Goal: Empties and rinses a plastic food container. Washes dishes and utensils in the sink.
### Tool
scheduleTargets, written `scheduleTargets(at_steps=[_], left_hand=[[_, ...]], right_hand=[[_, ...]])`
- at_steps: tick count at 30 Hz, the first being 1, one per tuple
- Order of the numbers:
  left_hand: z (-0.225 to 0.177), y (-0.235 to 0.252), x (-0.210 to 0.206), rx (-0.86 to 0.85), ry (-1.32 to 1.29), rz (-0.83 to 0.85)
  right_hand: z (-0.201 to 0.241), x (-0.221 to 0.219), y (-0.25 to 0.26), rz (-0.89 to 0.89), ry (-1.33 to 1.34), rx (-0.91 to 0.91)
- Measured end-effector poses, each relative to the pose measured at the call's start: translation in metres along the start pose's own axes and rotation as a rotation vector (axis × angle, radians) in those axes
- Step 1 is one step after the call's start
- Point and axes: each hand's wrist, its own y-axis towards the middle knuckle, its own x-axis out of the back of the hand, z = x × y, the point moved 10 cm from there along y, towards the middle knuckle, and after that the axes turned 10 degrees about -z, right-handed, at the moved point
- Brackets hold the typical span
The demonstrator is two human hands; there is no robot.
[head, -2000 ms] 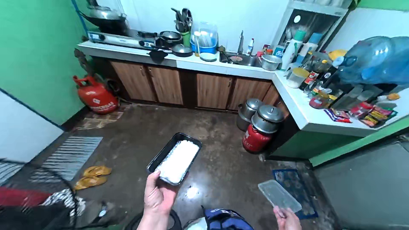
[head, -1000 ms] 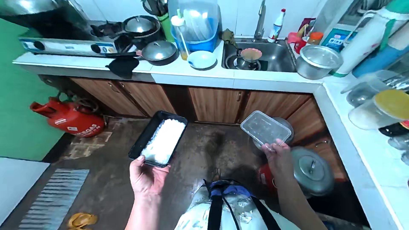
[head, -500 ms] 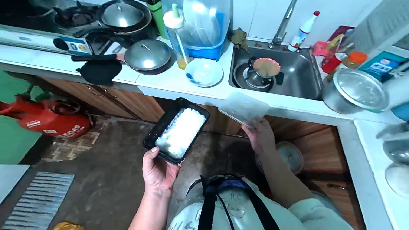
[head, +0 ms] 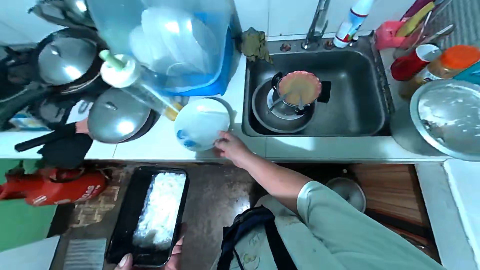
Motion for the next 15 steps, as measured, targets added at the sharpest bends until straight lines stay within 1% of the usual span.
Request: scheduleTargets(at_steps=[2, 5, 7, 8, 10, 11, 14, 15], left_hand=[[0.016, 0.016, -0.021, 0.038, 0.034, 0.043], [0.037, 0.045, -0.042, 0.080, 0.131, 0.065], [0.047, 0.065, -0.058, 0.120, 0.132, 0.105], [0.051, 0.075, -0.065, 0.152, 0.110, 0.131], [0.057, 0.093, -0.080, 0.244, 0.042, 0.197], [0.059, 0.102, -0.084, 0.286, 0.032, 0.213], [0.065, 0.134, -0.099, 0.288, 0.075, 0.277], [0.067, 0.144, -0.104, 0.280, 0.093, 0.294]], right_hand=[[0.000, 0.007, 0.004, 0.045, -0.199, -0.056], [0.006, 0.033, 0.008, 0.110, -0.537, -0.048], [0.029, 0.054, 0.002, 0.149, -0.724, 0.012], [0.044, 0.068, -0.001, 0.123, -0.784, 0.067], [0.077, 0.104, -0.004, -0.002, -0.848, 0.173], [0.092, 0.126, -0.003, -0.091, -0.869, 0.198], [0.131, 0.202, 0.006, -0.467, -0.996, 0.246], [0.140, 0.225, 0.009, -0.585, -1.049, 0.233]])
